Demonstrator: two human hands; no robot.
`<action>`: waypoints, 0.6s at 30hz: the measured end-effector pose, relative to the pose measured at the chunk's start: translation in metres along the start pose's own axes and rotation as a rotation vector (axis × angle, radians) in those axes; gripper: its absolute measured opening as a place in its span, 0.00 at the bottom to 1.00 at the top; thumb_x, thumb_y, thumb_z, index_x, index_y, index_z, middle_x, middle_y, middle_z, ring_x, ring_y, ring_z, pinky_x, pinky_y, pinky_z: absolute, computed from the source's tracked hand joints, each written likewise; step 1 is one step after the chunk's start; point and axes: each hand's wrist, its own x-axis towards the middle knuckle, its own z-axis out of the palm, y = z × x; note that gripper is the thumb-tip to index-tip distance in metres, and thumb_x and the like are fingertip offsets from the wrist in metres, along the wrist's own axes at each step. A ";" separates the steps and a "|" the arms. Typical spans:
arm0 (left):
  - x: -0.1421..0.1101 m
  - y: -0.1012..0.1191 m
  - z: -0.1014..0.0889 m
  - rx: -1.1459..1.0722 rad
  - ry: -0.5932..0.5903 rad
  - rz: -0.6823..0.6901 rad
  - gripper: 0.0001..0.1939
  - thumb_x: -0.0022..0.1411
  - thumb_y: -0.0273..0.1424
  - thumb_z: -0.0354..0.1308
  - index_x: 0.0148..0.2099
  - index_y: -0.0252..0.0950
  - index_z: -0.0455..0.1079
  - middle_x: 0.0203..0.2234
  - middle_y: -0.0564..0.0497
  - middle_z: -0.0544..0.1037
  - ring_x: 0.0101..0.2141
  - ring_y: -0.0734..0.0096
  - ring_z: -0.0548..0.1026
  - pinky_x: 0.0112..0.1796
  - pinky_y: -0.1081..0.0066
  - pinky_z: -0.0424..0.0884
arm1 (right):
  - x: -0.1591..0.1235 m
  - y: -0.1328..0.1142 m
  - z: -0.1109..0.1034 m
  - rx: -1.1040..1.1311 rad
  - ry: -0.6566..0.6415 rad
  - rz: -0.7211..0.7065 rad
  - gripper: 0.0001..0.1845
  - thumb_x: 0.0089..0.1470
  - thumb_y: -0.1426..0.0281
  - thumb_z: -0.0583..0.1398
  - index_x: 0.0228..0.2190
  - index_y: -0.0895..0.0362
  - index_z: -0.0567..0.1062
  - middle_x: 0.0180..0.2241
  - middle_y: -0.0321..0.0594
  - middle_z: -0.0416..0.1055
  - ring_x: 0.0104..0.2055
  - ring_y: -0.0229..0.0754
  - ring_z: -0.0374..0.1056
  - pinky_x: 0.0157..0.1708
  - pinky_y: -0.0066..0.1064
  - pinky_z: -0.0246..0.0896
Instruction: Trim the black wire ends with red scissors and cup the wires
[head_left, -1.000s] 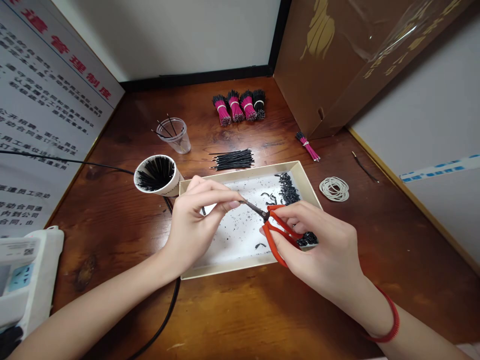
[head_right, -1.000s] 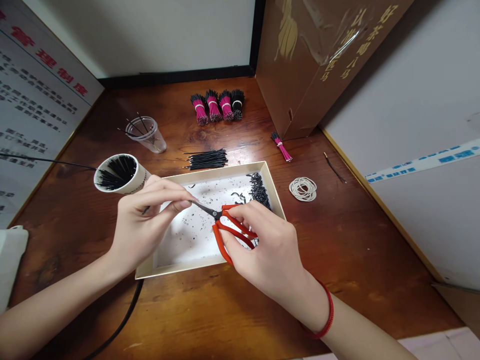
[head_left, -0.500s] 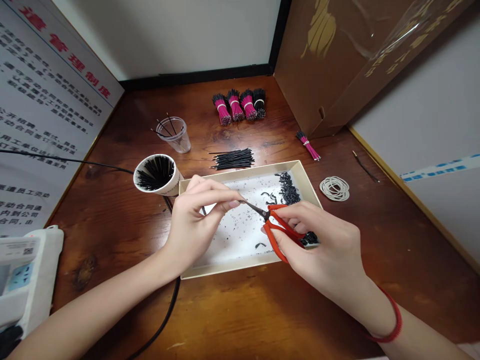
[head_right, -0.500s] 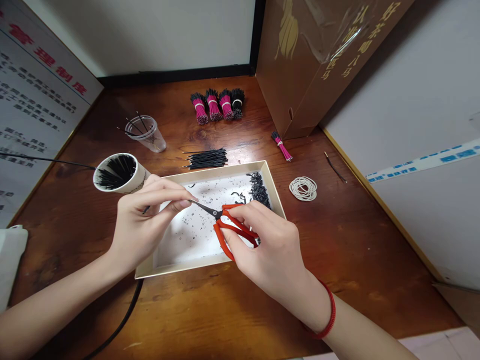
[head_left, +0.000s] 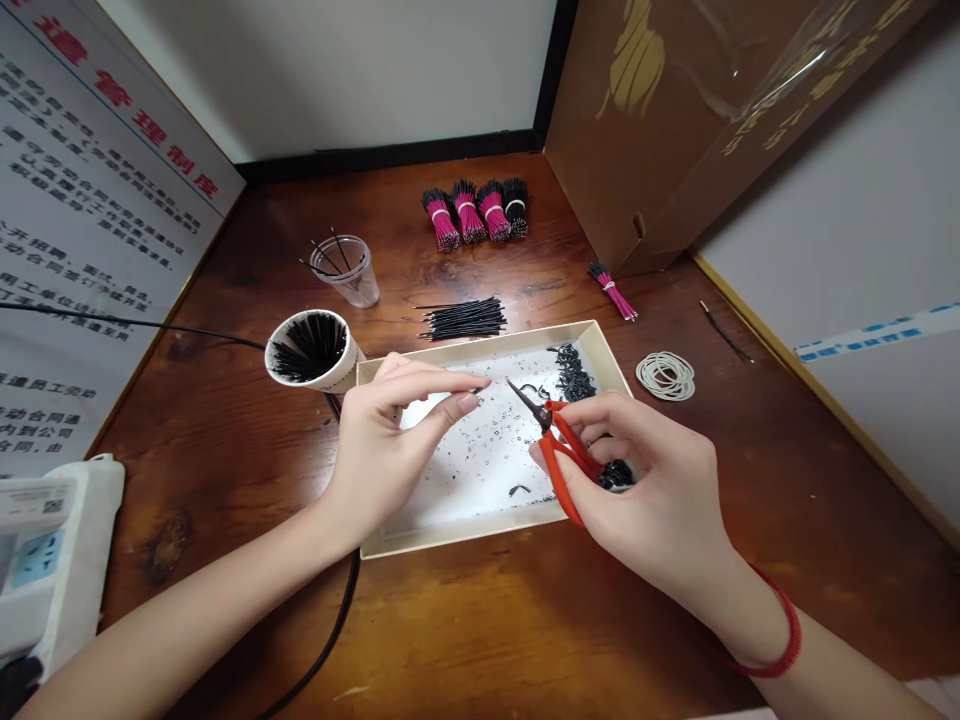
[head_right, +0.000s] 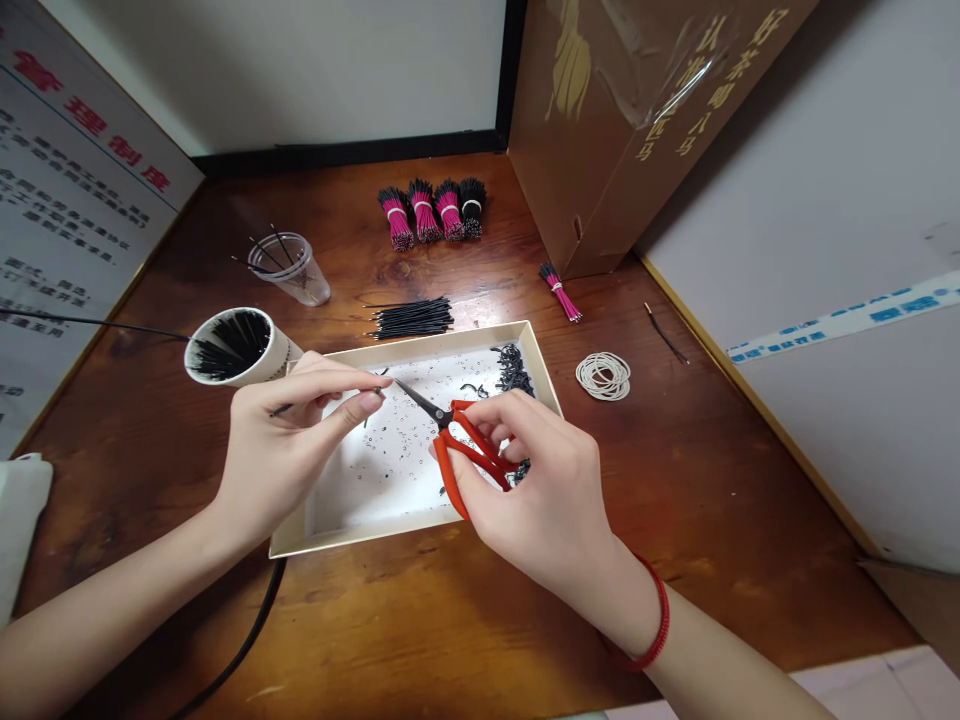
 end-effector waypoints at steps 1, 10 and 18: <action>0.000 0.000 0.000 -0.001 0.008 -0.009 0.08 0.56 0.25 0.65 0.35 0.44 0.80 0.29 0.54 0.82 0.32 0.68 0.73 0.37 0.63 0.64 | 0.000 0.000 0.000 -0.002 -0.005 -0.007 0.08 0.46 0.76 0.64 0.29 0.55 0.71 0.23 0.32 0.68 0.22 0.34 0.62 0.20 0.27 0.60; -0.001 0.001 0.000 0.002 0.040 -0.026 0.05 0.54 0.26 0.66 0.31 0.41 0.79 0.28 0.53 0.82 0.30 0.67 0.72 0.33 0.64 0.65 | 0.000 -0.001 0.003 -0.085 0.017 -0.154 0.09 0.47 0.78 0.62 0.30 0.54 0.70 0.23 0.32 0.68 0.22 0.34 0.62 0.21 0.27 0.60; 0.000 0.001 0.000 -0.014 0.041 0.001 0.06 0.54 0.24 0.66 0.31 0.42 0.78 0.27 0.54 0.81 0.31 0.68 0.71 0.34 0.65 0.63 | -0.001 0.001 0.003 -0.107 0.011 -0.177 0.09 0.47 0.78 0.62 0.31 0.55 0.70 0.23 0.32 0.67 0.22 0.34 0.60 0.22 0.27 0.60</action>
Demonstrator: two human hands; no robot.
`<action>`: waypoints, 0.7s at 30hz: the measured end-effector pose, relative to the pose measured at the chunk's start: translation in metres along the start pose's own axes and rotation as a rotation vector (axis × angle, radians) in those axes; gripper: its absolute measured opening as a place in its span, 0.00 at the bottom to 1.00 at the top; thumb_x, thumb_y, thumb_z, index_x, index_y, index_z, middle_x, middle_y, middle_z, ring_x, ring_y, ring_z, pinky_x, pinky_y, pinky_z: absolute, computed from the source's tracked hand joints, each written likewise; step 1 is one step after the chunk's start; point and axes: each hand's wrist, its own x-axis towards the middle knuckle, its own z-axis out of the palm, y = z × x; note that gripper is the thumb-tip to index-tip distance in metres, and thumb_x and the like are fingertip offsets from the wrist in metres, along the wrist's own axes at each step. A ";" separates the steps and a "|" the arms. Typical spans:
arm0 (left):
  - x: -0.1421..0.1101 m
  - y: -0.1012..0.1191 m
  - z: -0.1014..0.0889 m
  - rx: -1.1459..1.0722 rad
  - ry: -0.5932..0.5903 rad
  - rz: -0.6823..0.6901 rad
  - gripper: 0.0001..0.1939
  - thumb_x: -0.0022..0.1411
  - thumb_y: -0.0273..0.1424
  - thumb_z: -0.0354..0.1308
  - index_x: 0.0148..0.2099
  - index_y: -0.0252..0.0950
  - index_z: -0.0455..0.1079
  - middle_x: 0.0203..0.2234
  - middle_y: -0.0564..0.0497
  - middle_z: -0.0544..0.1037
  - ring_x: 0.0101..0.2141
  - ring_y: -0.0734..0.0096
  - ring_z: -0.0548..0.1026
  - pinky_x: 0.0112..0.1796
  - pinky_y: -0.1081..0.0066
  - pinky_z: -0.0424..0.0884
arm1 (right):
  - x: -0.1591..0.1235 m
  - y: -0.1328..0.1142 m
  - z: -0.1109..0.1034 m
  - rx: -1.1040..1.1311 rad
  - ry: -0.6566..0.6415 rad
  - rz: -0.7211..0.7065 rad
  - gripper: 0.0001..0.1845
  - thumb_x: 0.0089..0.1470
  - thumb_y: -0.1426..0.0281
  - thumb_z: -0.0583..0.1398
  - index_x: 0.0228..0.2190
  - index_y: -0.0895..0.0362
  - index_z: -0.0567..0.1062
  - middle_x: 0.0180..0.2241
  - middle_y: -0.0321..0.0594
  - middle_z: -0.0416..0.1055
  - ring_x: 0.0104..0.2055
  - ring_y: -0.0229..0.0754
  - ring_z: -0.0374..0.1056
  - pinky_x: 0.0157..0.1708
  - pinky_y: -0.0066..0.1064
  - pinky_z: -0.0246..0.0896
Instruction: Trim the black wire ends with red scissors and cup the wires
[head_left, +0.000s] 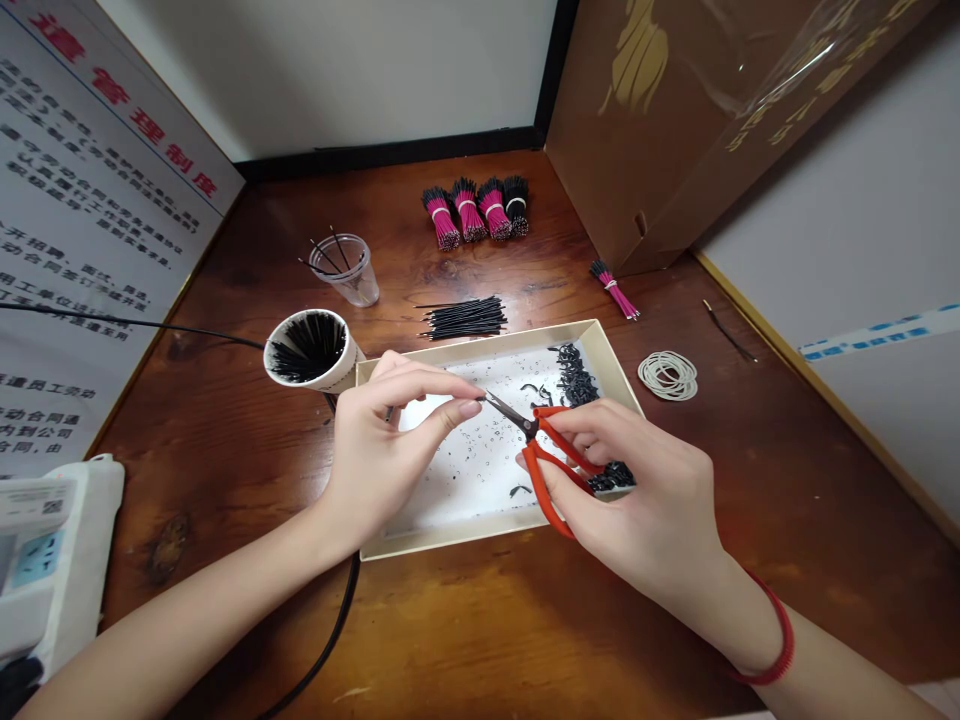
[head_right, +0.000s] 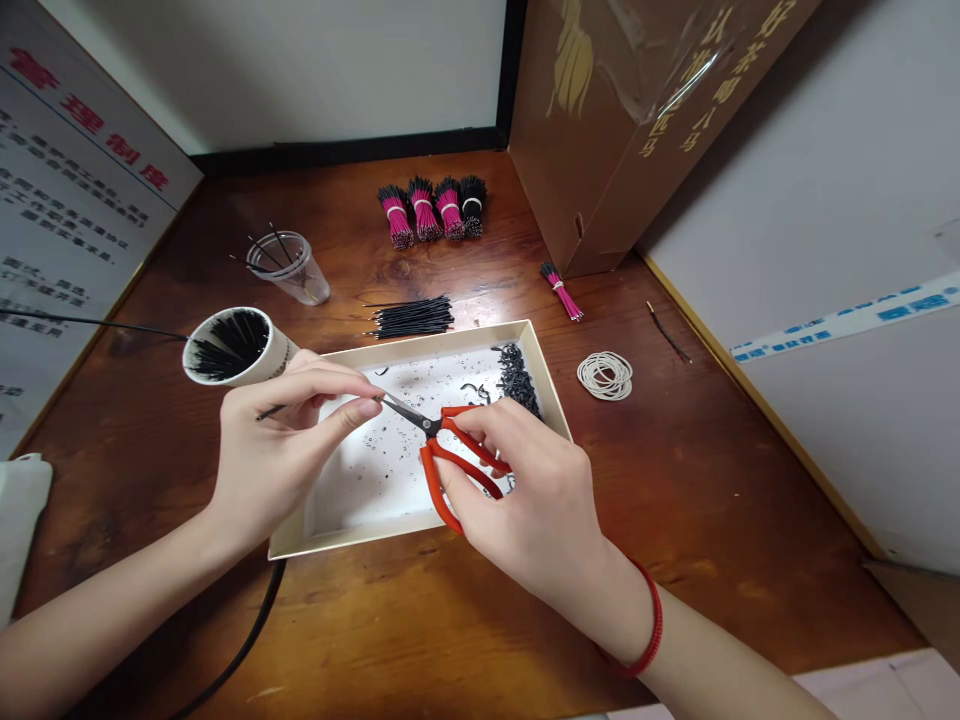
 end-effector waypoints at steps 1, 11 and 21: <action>0.000 0.000 0.000 -0.002 0.001 0.004 0.06 0.54 0.24 0.66 0.31 0.42 0.78 0.27 0.54 0.81 0.31 0.68 0.71 0.34 0.65 0.63 | 0.000 0.000 0.000 0.002 -0.002 0.004 0.09 0.48 0.78 0.62 0.31 0.54 0.70 0.23 0.32 0.67 0.22 0.34 0.60 0.22 0.27 0.60; -0.001 -0.001 0.000 -0.015 0.005 0.023 0.07 0.53 0.23 0.66 0.31 0.41 0.78 0.27 0.55 0.81 0.31 0.69 0.71 0.34 0.66 0.64 | -0.001 -0.001 0.001 0.009 -0.008 0.006 0.09 0.47 0.79 0.62 0.31 0.55 0.70 0.23 0.32 0.68 0.22 0.34 0.61 0.22 0.27 0.60; 0.000 0.000 -0.001 0.014 0.003 0.048 0.08 0.55 0.22 0.64 0.31 0.41 0.79 0.27 0.54 0.82 0.31 0.69 0.73 0.35 0.66 0.64 | 0.000 0.001 0.001 -0.009 0.011 -0.038 0.10 0.48 0.79 0.62 0.32 0.56 0.70 0.23 0.33 0.67 0.23 0.34 0.60 0.22 0.26 0.58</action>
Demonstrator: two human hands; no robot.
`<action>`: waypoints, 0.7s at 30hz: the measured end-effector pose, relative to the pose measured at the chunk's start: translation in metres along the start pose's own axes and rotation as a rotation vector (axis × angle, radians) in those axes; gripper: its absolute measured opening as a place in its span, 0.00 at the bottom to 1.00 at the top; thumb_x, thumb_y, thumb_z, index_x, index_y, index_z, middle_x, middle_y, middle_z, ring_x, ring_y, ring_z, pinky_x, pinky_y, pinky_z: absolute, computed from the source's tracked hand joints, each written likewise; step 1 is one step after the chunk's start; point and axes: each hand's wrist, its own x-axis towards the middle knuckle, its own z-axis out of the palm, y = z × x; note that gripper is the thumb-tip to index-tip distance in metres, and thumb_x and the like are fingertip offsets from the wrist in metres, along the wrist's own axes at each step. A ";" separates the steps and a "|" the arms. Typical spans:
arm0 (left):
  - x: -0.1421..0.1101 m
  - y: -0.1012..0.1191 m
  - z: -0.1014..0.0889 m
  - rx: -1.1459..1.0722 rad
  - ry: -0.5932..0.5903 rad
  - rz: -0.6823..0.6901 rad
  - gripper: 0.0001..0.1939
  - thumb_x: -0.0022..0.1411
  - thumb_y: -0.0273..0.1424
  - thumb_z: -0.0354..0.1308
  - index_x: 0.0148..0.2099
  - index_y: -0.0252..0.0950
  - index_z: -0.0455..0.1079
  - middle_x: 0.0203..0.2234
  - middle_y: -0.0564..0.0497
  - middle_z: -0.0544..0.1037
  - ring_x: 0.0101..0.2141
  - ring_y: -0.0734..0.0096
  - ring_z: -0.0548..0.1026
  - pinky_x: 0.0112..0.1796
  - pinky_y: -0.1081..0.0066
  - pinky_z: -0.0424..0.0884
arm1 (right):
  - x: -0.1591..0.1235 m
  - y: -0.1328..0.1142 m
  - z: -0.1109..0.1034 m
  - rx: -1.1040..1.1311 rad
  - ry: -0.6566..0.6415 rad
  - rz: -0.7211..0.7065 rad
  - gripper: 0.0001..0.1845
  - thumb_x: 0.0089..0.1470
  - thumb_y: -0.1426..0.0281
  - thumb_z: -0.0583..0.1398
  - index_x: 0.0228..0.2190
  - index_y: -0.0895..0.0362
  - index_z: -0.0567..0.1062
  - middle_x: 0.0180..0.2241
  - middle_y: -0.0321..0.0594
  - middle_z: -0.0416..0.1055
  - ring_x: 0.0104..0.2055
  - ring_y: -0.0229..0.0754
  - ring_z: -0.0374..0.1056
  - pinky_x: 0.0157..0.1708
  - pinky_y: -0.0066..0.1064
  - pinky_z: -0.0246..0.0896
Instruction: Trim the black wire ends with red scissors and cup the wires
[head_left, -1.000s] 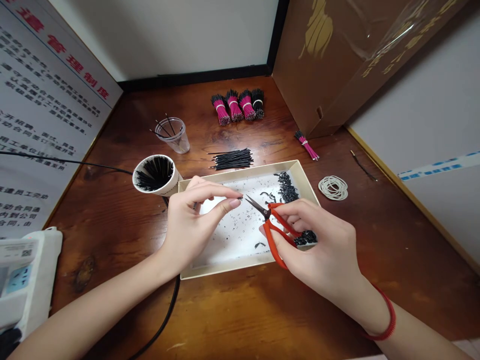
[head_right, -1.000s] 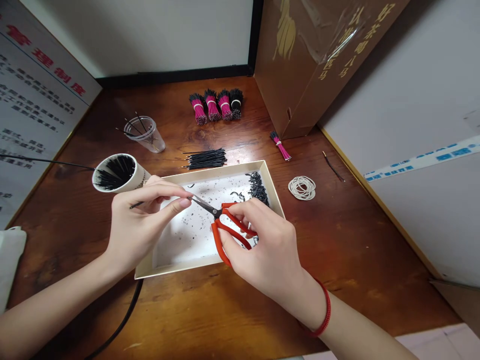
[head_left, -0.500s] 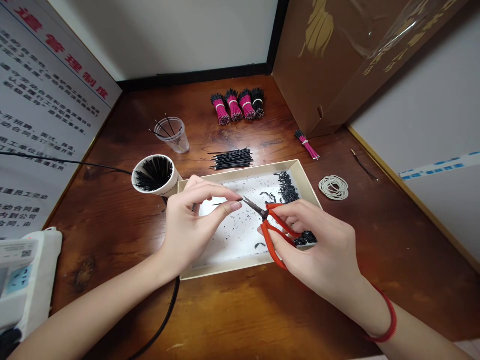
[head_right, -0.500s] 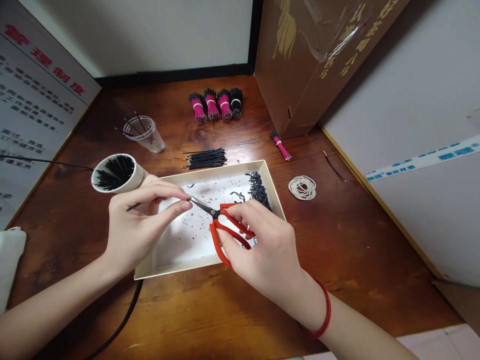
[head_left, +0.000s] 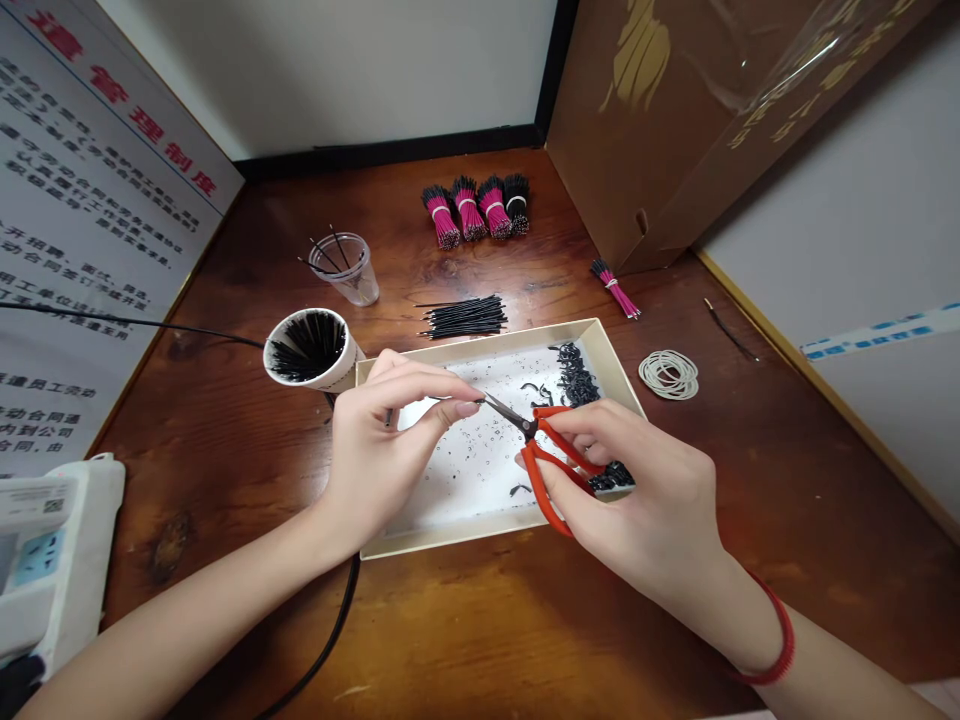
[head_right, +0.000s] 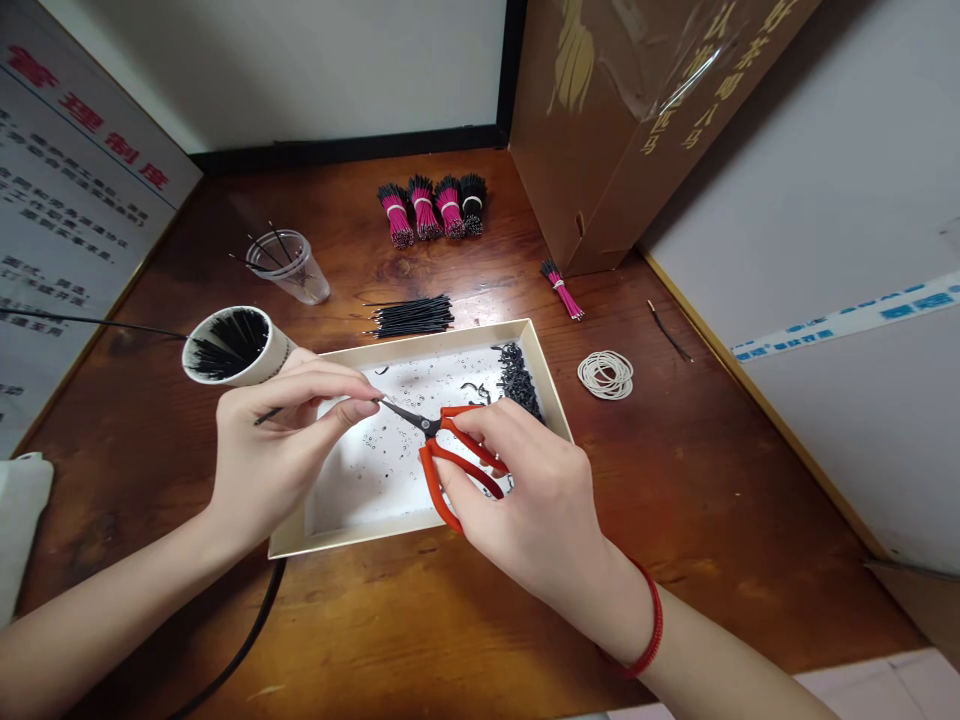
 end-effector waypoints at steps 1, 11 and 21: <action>0.000 0.000 0.000 0.001 -0.002 0.002 0.08 0.55 0.22 0.64 0.31 0.41 0.79 0.27 0.54 0.82 0.31 0.69 0.73 0.35 0.66 0.64 | 0.000 0.000 0.000 -0.001 0.000 0.000 0.10 0.48 0.79 0.62 0.32 0.55 0.70 0.24 0.33 0.67 0.23 0.34 0.61 0.22 0.26 0.58; -0.001 -0.001 0.000 -0.014 -0.012 -0.020 0.08 0.55 0.22 0.64 0.31 0.42 0.79 0.27 0.55 0.82 0.32 0.69 0.73 0.35 0.66 0.64 | -0.001 -0.001 -0.001 -0.001 -0.008 0.002 0.10 0.48 0.79 0.62 0.33 0.55 0.70 0.24 0.33 0.67 0.23 0.34 0.62 0.22 0.26 0.58; -0.001 -0.001 -0.001 -0.029 -0.009 -0.041 0.08 0.55 0.22 0.64 0.31 0.42 0.79 0.27 0.54 0.81 0.32 0.69 0.72 0.35 0.66 0.64 | -0.001 0.000 -0.001 -0.004 -0.018 -0.003 0.10 0.48 0.80 0.63 0.33 0.57 0.70 0.24 0.33 0.66 0.24 0.32 0.60 0.23 0.25 0.58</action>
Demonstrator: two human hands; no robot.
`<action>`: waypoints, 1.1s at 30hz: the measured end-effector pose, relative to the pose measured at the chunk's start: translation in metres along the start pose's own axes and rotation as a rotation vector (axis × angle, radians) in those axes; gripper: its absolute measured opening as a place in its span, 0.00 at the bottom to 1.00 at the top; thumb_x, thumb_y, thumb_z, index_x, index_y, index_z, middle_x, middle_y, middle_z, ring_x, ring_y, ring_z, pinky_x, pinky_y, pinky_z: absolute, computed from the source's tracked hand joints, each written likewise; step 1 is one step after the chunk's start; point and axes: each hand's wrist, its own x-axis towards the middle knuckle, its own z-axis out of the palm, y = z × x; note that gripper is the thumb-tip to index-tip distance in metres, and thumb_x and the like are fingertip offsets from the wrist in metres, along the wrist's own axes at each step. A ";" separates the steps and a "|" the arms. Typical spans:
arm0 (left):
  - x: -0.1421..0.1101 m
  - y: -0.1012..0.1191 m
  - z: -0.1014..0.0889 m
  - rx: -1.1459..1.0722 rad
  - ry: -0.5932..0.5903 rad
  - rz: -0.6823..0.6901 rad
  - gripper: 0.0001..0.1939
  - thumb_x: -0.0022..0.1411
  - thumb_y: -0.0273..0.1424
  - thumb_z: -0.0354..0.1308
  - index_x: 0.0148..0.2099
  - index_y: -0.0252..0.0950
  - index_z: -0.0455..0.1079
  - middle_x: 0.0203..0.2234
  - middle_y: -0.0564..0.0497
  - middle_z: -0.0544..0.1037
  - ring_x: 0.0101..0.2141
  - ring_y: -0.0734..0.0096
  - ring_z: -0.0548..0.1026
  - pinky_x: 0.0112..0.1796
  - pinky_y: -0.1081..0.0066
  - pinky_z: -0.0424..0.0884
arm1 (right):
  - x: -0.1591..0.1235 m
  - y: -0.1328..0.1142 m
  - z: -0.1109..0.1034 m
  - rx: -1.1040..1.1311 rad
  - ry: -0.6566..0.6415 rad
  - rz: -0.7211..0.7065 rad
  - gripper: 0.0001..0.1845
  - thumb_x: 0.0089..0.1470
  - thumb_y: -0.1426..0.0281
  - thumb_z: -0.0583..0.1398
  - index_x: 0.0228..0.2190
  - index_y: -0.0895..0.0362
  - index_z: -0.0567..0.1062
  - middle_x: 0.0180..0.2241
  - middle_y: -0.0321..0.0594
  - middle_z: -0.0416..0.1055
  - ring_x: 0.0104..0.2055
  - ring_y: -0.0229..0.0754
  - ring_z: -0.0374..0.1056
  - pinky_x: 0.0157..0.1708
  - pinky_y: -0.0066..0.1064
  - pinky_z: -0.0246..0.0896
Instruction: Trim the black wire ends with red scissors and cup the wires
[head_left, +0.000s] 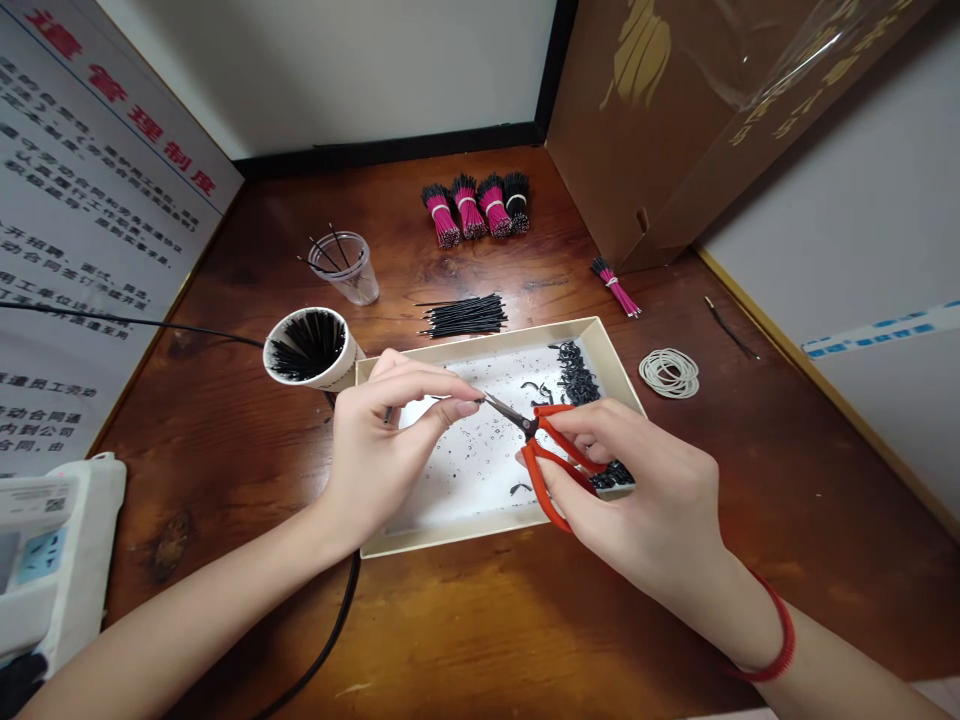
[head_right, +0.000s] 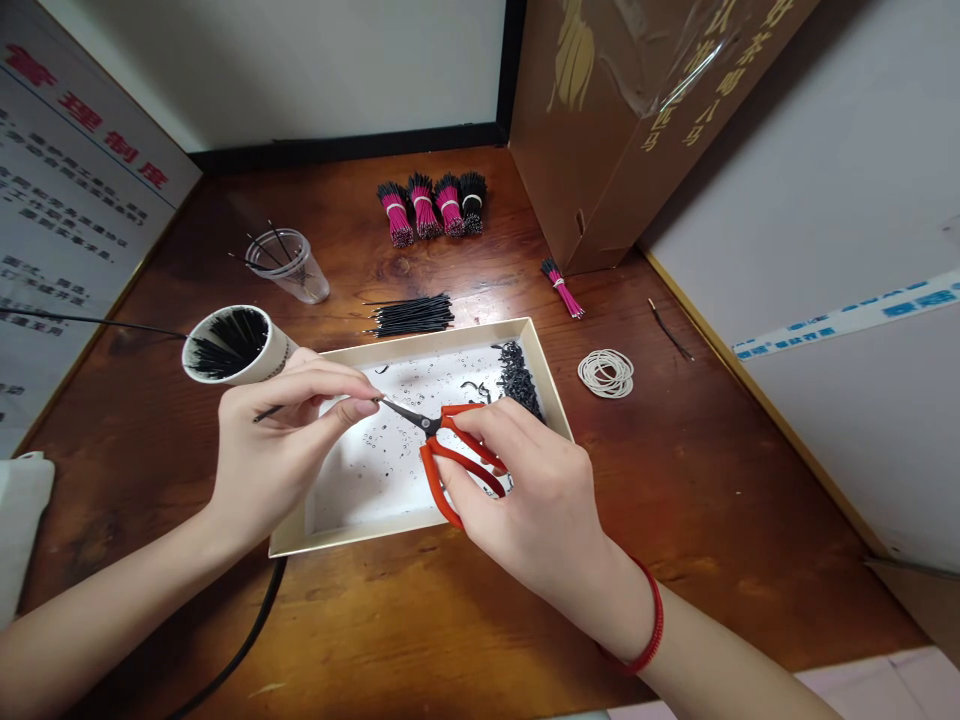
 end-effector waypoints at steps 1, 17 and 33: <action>0.000 0.000 0.000 -0.001 -0.001 -0.004 0.08 0.55 0.22 0.64 0.31 0.42 0.79 0.27 0.54 0.81 0.32 0.68 0.72 0.35 0.66 0.64 | 0.000 0.000 0.000 0.000 0.003 0.000 0.10 0.48 0.80 0.62 0.33 0.57 0.70 0.24 0.33 0.66 0.24 0.32 0.61 0.23 0.25 0.58; 0.000 0.002 0.001 -0.070 -0.045 -0.182 0.02 0.57 0.29 0.64 0.34 0.39 0.78 0.29 0.52 0.80 0.31 0.71 0.71 0.31 0.70 0.64 | 0.003 0.001 0.002 -0.007 0.061 0.093 0.07 0.49 0.76 0.63 0.29 0.55 0.69 0.24 0.33 0.69 0.22 0.32 0.62 0.21 0.25 0.60; -0.001 0.004 0.001 -0.468 -0.108 -0.451 0.02 0.54 0.29 0.67 0.32 0.40 0.80 0.28 0.53 0.82 0.30 0.75 0.76 0.33 0.77 0.73 | 0.005 0.001 0.002 0.039 0.027 0.174 0.07 0.48 0.77 0.63 0.28 0.55 0.70 0.23 0.33 0.70 0.22 0.33 0.62 0.20 0.25 0.61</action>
